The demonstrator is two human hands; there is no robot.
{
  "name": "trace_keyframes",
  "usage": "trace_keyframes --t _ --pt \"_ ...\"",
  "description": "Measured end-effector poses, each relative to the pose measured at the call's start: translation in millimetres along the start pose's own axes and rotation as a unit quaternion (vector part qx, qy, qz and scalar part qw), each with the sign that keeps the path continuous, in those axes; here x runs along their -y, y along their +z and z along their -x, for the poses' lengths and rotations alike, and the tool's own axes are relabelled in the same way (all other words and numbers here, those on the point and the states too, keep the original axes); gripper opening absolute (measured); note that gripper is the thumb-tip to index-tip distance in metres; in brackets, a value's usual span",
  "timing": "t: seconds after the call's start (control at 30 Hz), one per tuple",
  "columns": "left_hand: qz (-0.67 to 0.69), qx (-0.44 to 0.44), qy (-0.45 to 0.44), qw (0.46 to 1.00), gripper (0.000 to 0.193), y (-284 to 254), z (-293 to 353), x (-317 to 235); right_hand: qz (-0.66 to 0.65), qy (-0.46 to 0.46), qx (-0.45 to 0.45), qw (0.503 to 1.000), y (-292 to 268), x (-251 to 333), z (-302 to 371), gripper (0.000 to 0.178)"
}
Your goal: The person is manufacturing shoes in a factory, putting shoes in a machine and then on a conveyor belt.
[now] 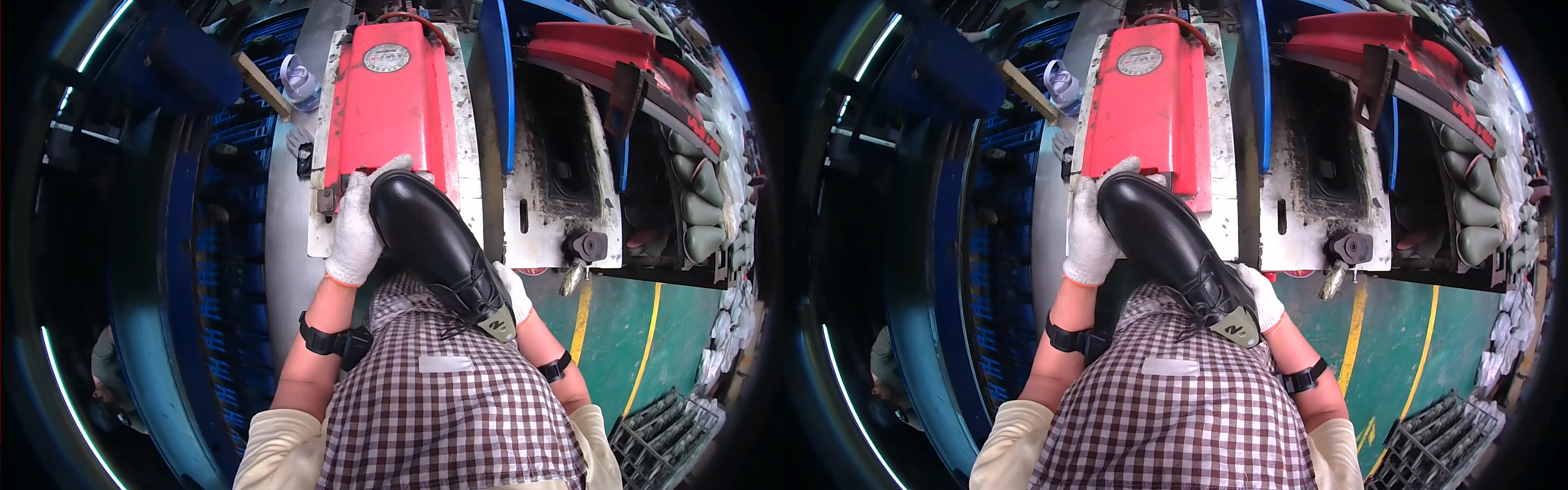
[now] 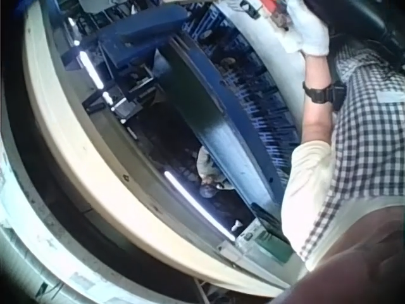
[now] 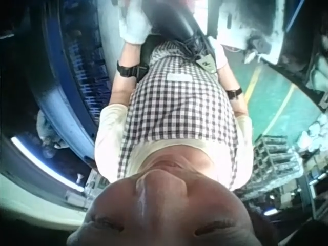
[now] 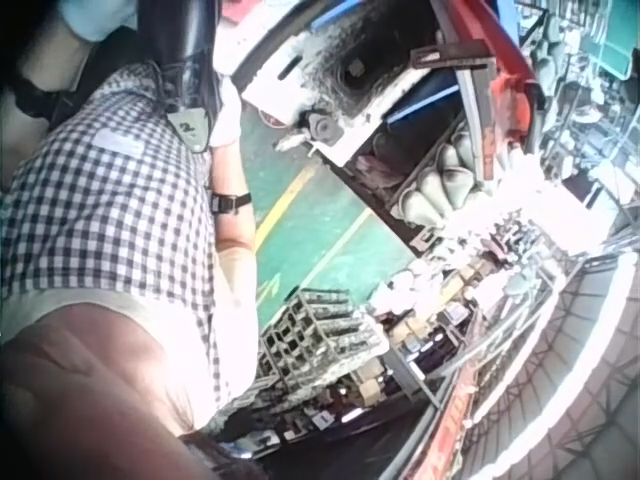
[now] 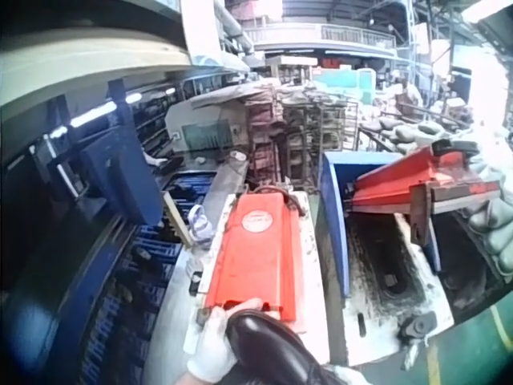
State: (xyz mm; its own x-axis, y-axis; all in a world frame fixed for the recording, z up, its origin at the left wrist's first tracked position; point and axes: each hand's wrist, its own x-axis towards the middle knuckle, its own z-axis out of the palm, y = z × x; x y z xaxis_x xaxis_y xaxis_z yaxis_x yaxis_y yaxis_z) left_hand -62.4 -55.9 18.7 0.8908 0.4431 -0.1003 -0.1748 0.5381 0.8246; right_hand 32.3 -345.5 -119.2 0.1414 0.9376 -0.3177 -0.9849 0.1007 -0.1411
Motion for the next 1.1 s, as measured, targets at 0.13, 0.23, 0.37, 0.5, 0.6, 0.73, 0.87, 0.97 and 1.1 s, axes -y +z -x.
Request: trace_keyframes --t 0.13,0.23,0.37,0.5,0.6,0.73,0.87,0.97,1.1 --pt "0.071 0.046 -0.006 0.996 0.073 10.2 6.0 -7.5 -0.013 -0.007 -0.042 0.999 -18.5 -1.6 -7.6 0.053" --pt "0.140 0.048 -0.035 0.988 0.077 15.5 8.3 -9.3 -0.018 0.000 -0.066 0.998 -19.5 -0.2 -10.9 0.046" --pt "0.173 0.076 -0.040 0.981 0.081 24.8 14.5 -14.2 0.022 -0.030 -0.105 0.994 2.0 -2.8 -13.3 0.038" --pt "0.156 0.108 -0.036 0.981 0.081 32.0 18.4 -18.2 0.132 -0.036 -0.151 0.979 9.1 -1.0 -15.8 0.037" --pt "0.155 0.108 -0.034 0.981 0.077 33.4 18.4 -19.3 0.415 -0.038 -0.096 0.904 30.5 2.0 -14.1 0.038" --pt "0.029 0.059 -0.006 0.998 0.063 30.7 12.4 -13.5 0.458 -0.038 -0.077 0.885 33.5 2.2 -13.4 0.040" --pt "0.033 0.021 -0.027 0.999 0.055 29.5 4.7 -14.1 0.365 -0.037 -0.082 0.927 31.0 0.2 -11.3 0.041" --pt "0.073 -0.005 -0.054 0.996 0.048 27.2 2.6 -12.7 0.291 -0.035 -0.083 0.953 27.4 -2.3 -10.8 0.043" --pt "0.045 0.015 -0.033 0.998 0.045 25.6 5.6 -7.3 0.189 -0.033 -0.086 0.978 21.8 -4.8 -10.1 0.045"
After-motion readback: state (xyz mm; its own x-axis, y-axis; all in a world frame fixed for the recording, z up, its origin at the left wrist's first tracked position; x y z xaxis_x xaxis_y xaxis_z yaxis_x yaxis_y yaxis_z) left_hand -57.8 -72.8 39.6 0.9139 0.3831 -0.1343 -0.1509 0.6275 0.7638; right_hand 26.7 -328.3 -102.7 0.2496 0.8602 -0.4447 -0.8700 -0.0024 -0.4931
